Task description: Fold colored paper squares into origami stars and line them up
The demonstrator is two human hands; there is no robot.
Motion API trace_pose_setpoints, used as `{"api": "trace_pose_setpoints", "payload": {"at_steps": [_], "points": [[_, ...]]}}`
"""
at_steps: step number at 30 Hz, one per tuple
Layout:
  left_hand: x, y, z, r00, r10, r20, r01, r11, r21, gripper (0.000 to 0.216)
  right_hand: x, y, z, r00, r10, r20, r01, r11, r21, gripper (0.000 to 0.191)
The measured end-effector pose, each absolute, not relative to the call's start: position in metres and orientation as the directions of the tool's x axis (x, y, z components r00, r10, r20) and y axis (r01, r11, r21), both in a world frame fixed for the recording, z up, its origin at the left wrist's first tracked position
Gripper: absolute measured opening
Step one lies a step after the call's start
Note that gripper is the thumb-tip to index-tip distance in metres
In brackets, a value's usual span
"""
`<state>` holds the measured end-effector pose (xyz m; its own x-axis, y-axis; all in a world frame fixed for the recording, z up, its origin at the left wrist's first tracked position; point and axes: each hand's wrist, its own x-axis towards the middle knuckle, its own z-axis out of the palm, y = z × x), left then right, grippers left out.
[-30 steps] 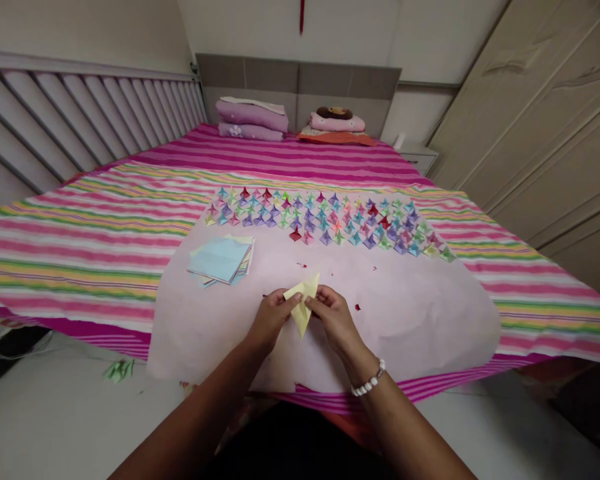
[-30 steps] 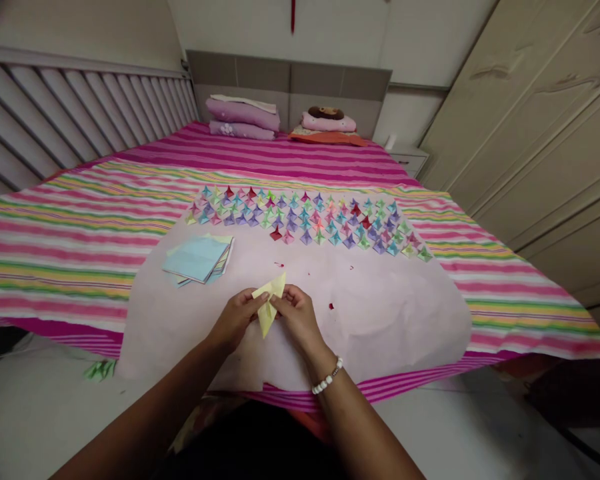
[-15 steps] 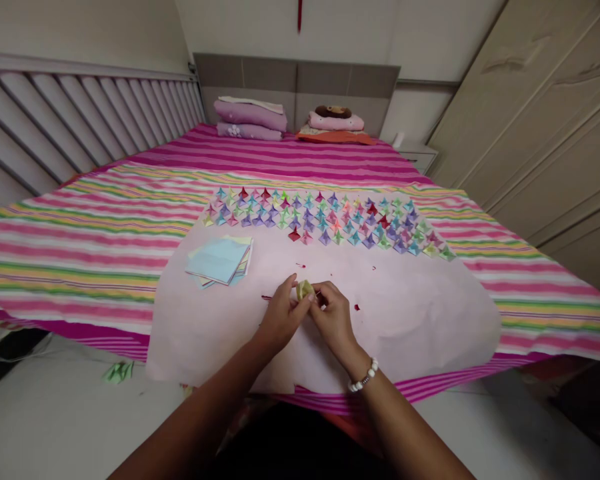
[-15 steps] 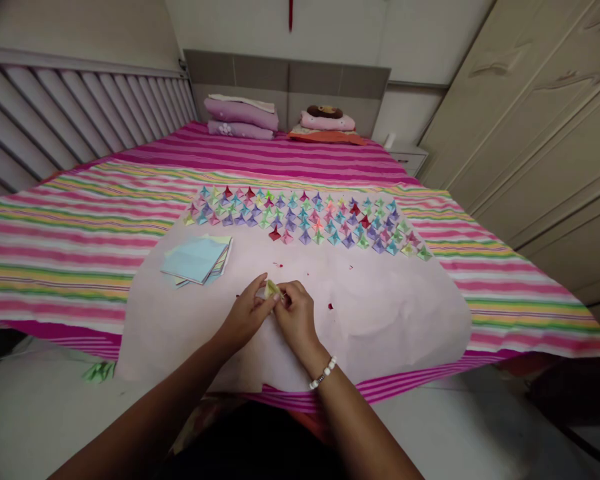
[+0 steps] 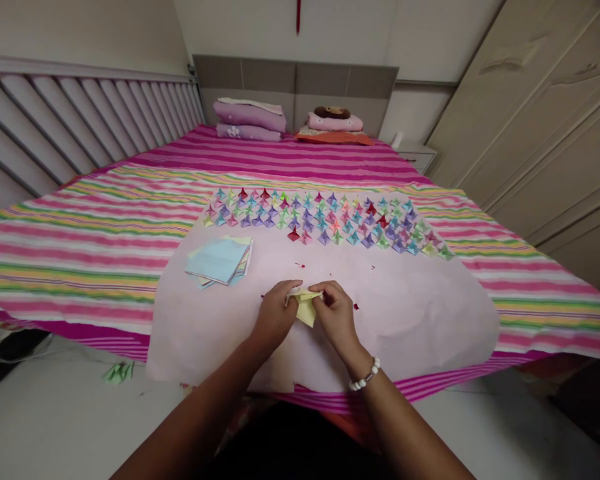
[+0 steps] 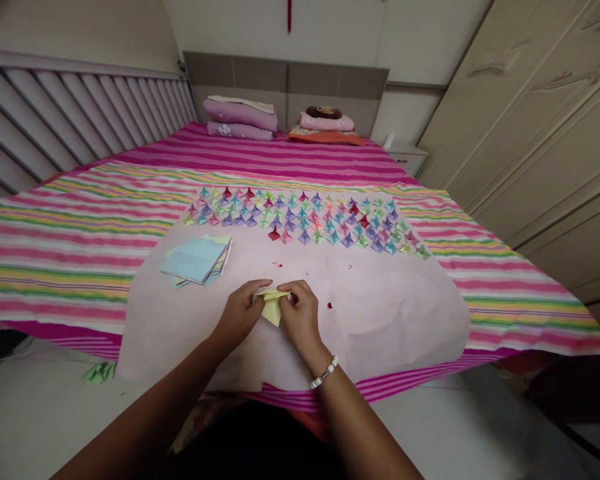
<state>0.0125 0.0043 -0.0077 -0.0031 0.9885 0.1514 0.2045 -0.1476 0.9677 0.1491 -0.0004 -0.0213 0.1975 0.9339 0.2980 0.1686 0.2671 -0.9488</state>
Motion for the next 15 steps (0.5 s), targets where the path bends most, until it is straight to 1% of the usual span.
{"api": "trace_pose_setpoints", "payload": {"at_steps": [4,6,8,11,13,15], "points": [[0.010,0.004,-0.004,0.037,0.998,-0.060,0.064,0.057,0.996,0.030,0.152,0.004,-0.025,0.225,0.968,0.106,-0.066,0.124,-0.990,0.014],[0.008,0.005,0.000,0.062,0.987,-0.150,-0.009,0.151,0.988,0.024,0.153,0.005,-0.025,0.219,0.975,0.039,-0.159,0.075,-0.985,0.012],[0.005,0.006,0.002,0.099,0.972,-0.212,-0.140,0.225,0.964,0.019,0.154,0.005,-0.024,0.206,0.979,-0.007,-0.238,0.043,-0.970,0.011],[0.000,0.010,0.003,0.208,0.936,-0.283,-0.360,0.343,0.868,0.017,0.155,0.004,-0.018,0.129,0.990,-0.050,-0.374,0.002,-0.927,0.011],[-0.002,0.012,0.004,0.265,0.916,-0.302,-0.421,0.392,0.818,0.015,0.156,0.004,-0.014,0.064,0.997,-0.045,-0.444,-0.013,-0.896,0.013],[-0.003,0.014,0.004,0.282,0.909,-0.308,-0.431,0.406,0.806,0.013,0.156,0.004,-0.013,0.012,1.000,-0.022,-0.475,-0.014,-0.880,0.017]]}}
